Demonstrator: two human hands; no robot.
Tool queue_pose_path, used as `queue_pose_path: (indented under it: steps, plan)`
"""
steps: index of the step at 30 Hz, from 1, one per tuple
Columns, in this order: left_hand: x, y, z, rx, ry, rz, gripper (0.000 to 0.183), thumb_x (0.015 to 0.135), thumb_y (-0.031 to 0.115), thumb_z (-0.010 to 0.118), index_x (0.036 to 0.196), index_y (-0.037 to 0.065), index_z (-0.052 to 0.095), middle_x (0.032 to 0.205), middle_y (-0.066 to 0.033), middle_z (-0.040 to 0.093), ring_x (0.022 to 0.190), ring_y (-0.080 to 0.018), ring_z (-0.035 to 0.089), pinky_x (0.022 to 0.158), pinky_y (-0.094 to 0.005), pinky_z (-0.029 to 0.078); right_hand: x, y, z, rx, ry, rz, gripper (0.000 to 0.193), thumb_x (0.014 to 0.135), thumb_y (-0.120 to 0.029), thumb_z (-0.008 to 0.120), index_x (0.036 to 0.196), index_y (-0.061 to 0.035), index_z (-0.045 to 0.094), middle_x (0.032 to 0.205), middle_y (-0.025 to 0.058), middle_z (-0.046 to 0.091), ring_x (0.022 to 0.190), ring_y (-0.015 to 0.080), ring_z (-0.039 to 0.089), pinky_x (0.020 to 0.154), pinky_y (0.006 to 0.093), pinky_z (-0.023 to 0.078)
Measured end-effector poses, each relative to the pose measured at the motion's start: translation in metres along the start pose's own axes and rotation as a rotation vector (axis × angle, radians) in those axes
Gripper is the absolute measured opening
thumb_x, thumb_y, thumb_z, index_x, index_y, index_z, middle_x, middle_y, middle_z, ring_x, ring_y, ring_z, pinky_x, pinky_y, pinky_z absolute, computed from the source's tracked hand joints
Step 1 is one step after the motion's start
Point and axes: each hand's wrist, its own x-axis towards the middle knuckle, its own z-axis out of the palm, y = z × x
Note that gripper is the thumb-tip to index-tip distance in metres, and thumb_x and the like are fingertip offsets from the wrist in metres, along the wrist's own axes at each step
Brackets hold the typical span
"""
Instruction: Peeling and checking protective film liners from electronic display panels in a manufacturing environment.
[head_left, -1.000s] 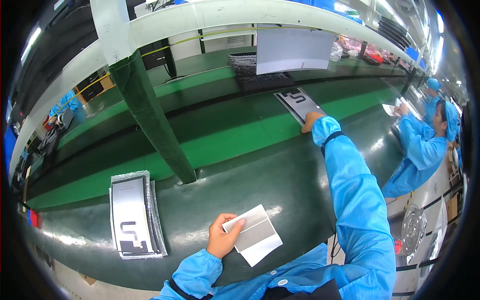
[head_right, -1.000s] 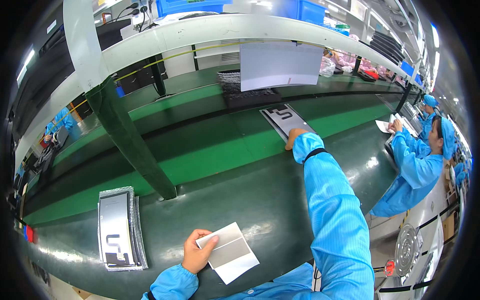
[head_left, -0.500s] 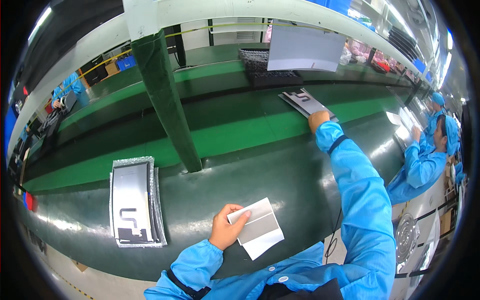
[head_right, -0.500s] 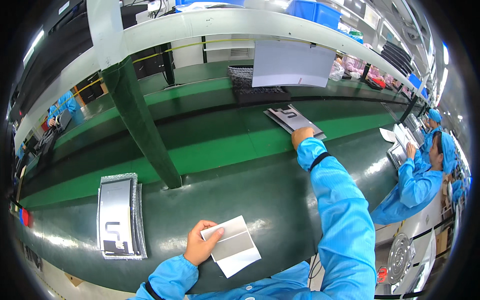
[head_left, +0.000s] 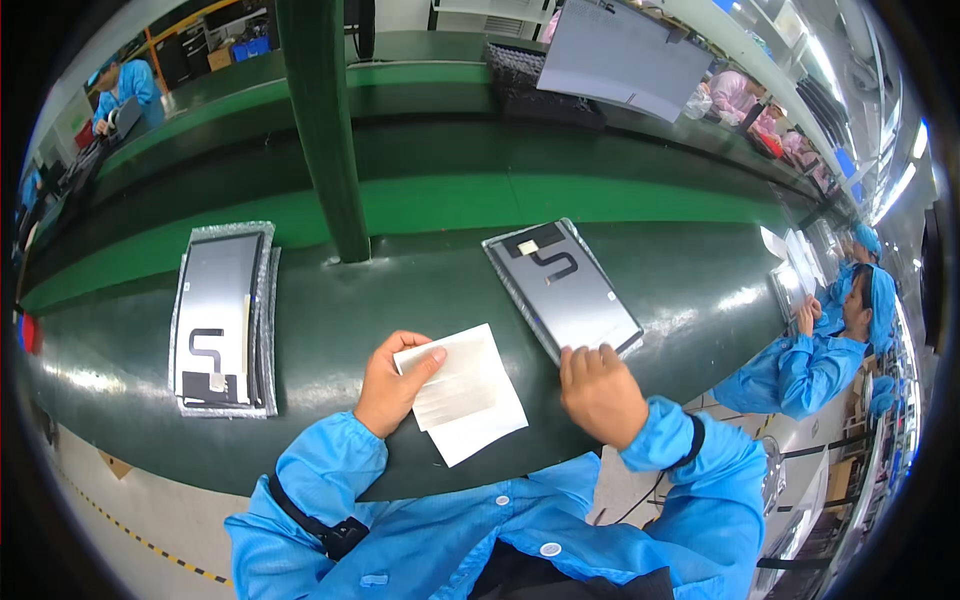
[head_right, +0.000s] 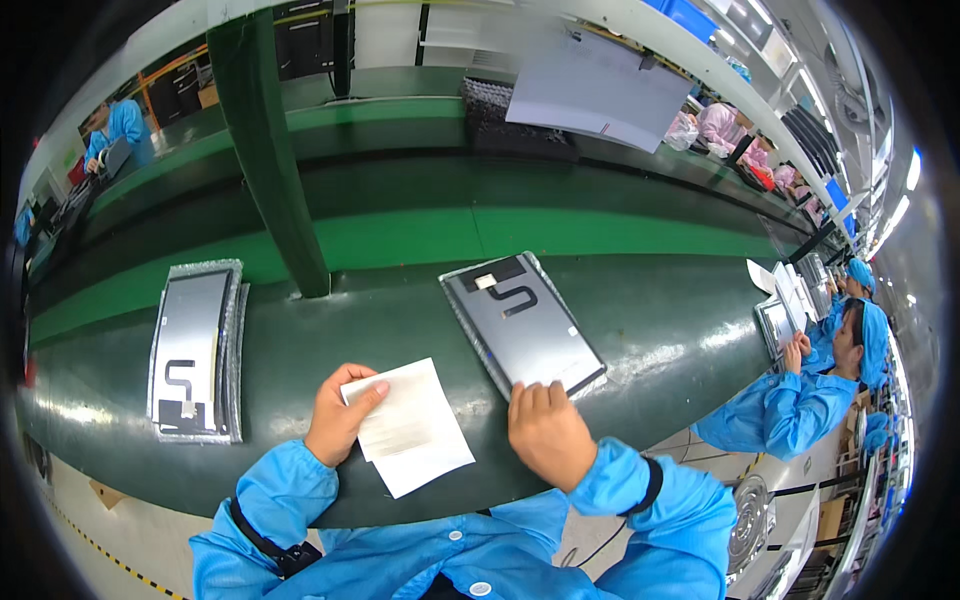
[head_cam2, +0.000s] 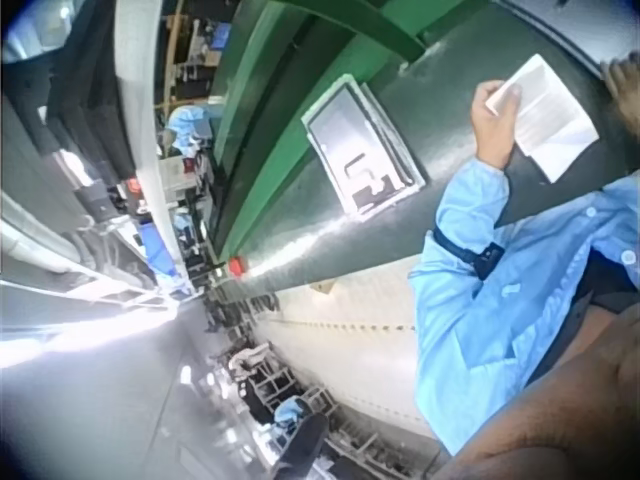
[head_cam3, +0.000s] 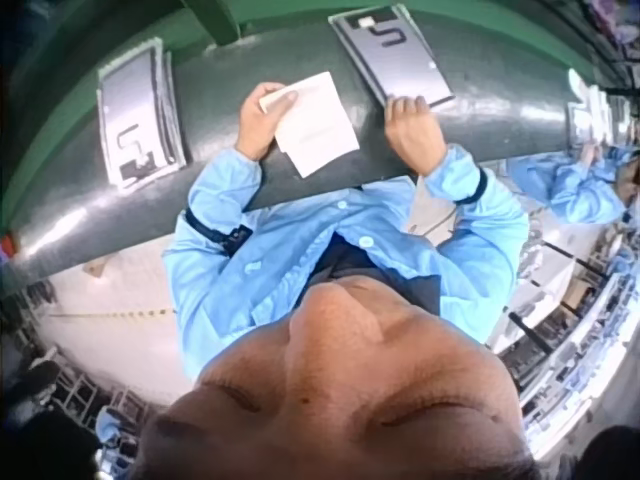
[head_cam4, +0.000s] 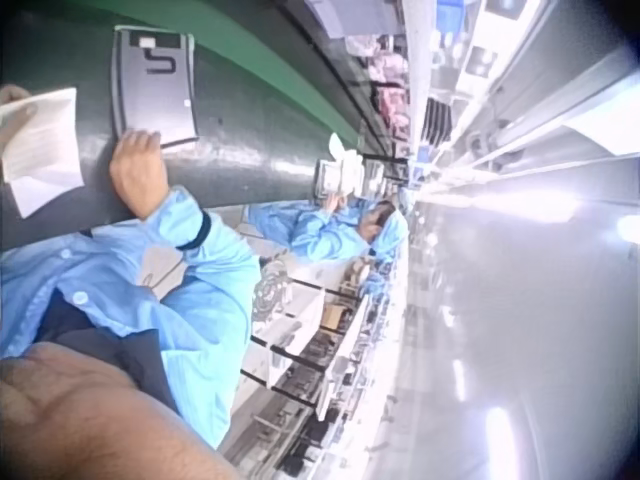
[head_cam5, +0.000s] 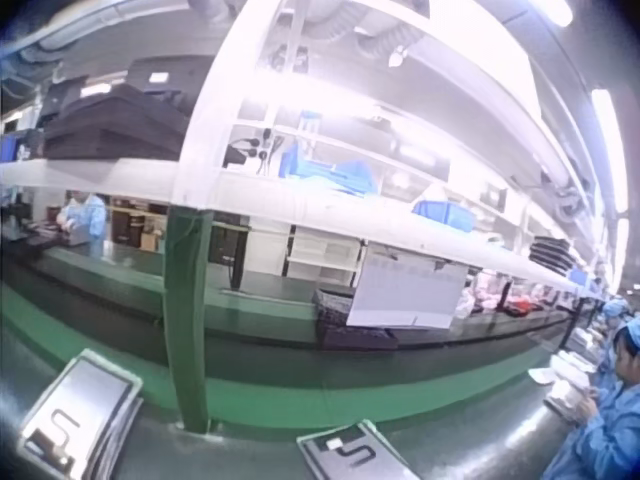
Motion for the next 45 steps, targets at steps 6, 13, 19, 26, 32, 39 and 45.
queue_pose_path:
  steps: [6,13,19,26,32,39,45]
  plan:
    - [-0.014,0.005,0.009,0.08,-0.094,-0.058,0.022,0.09,0.019,0.071,0.102,0.004,0.06,0.088,-0.0032,0.064,0.081,-0.0095,0.06,0.069,-0.0251,0.049,-0.051,-0.036,-0.008,0.034,-0.103,-0.031,0.041,0.077,-0.011,0.058,0.112,0.0098,0.064,0.096,0.0207,0.066,0.084,0.0273,0.063,0.075,0.0356,0.05]
    - [-0.02,0.004,0.009,0.08,-0.367,-0.264,0.02,0.091,0.019,0.07,0.103,0.006,0.061,0.091,-0.0017,0.065,0.083,-0.0087,0.061,0.073,-0.0245,0.049,-0.077,-0.017,-0.004,0.645,0.074,0.29,0.044,0.073,-0.024,0.076,0.11,-0.0032,0.064,0.105,0.0127,0.065,0.088,0.0286,0.063,0.076,0.0388,0.051]
    - [-0.028,-0.006,0.015,0.064,-0.624,-0.428,0.025,0.093,0.025,0.068,0.107,0.006,0.059,0.1,-0.0034,0.065,0.093,-0.0104,0.061,0.079,-0.0264,0.05,-0.048,0.028,0.042,0.404,0.244,0.609,0.049,0.082,-0.038,0.071,0.114,-0.0003,0.063,0.107,0.0156,0.063,0.093,0.033,0.062,0.075,0.0419,0.052]
    - [-0.028,0.001,0.018,0.134,-0.594,-0.448,0.027,0.093,0.022,0.068,0.111,0.006,0.056,0.103,-0.0055,0.065,0.096,-0.0129,0.061,0.083,-0.0282,0.05,-0.01,0.04,0.067,0.58,0.059,0.619,0.056,0.086,-0.042,0.069,0.117,0.0039,0.063,0.103,0.0148,0.059,0.097,0.0316,0.057,0.081,0.0398,0.051]
    - [-0.037,-0.013,0.016,0.12,-0.544,-0.204,0.026,0.087,0.006,0.063,0.111,0.005,0.054,0.104,-0.0056,0.061,0.098,-0.0134,0.06,0.087,-0.0289,0.049,-0.001,0.029,0.063,0.72,0.105,0.443,0.052,0.085,-0.034,0.071,0.119,0.0036,0.062,0.105,0.0145,0.059,0.097,0.0312,0.055,0.083,0.0393,0.049]
    - [-0.038,-0.003,0.017,0.179,-0.733,-0.261,0.028,0.081,0.003,0.056,0.109,0.003,0.055,0.104,-0.0066,0.058,0.1,-0.0149,0.056,0.091,-0.0307,0.045,0.017,0.028,0.056,0.812,0.038,0.253,0.056,0.083,-0.033,0.074,0.122,0.0035,0.061,0.111,0.0161,0.058,0.104,0.0328,0.054,0.09,0.0405,0.046]
    - [-0.036,-0.005,0.011,0.062,-0.751,-0.318,0.03,0.081,0.004,0.056,0.111,0.004,0.057,0.103,-0.0051,0.059,0.099,-0.0139,0.056,0.089,-0.0302,0.046,0.002,0.021,0.031,0.832,0.053,0.119,0.08,0.073,-0.053,0.077,0.136,-0.0093,0.054,0.131,0.022,0.051,0.123,0.0392,0.048,0.103,0.05,0.04]
